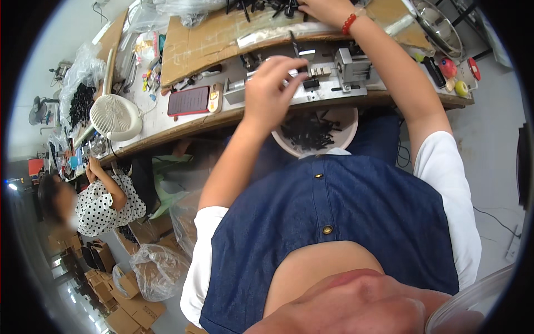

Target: The person sits at a workbench and repeatedly picks up small black plastic components from a pile. They insert each component into a metal jig, press down a lever to process it, and then drop the finished piece into a white bowl. The process is repeated continuously for the duration of the clip.

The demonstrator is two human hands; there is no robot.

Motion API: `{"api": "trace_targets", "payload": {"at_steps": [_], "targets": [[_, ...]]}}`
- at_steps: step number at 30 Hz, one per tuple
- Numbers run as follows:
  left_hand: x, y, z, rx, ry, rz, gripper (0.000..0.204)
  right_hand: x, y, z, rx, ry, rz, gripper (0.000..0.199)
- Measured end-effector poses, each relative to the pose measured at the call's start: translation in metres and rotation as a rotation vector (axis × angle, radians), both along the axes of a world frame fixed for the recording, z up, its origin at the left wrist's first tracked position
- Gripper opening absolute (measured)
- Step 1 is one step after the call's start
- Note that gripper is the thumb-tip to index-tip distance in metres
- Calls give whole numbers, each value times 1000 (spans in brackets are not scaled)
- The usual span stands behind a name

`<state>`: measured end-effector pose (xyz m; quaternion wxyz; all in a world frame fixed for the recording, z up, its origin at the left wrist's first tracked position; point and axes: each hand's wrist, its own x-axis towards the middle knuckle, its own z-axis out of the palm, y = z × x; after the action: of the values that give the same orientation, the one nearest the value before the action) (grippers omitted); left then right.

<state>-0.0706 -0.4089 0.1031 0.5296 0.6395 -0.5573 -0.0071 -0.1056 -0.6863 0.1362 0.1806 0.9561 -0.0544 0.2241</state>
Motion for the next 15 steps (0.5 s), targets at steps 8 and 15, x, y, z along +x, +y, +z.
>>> {"api": "trace_targets", "payload": {"at_steps": [8,15], "targets": [[-24,0,-58,119,-59,36,20,-29,6,15,-18,-357,-157,25],[-20,-6,-72,157,-99,22,19,-86,47,14,354,-575,-97,33]]}}
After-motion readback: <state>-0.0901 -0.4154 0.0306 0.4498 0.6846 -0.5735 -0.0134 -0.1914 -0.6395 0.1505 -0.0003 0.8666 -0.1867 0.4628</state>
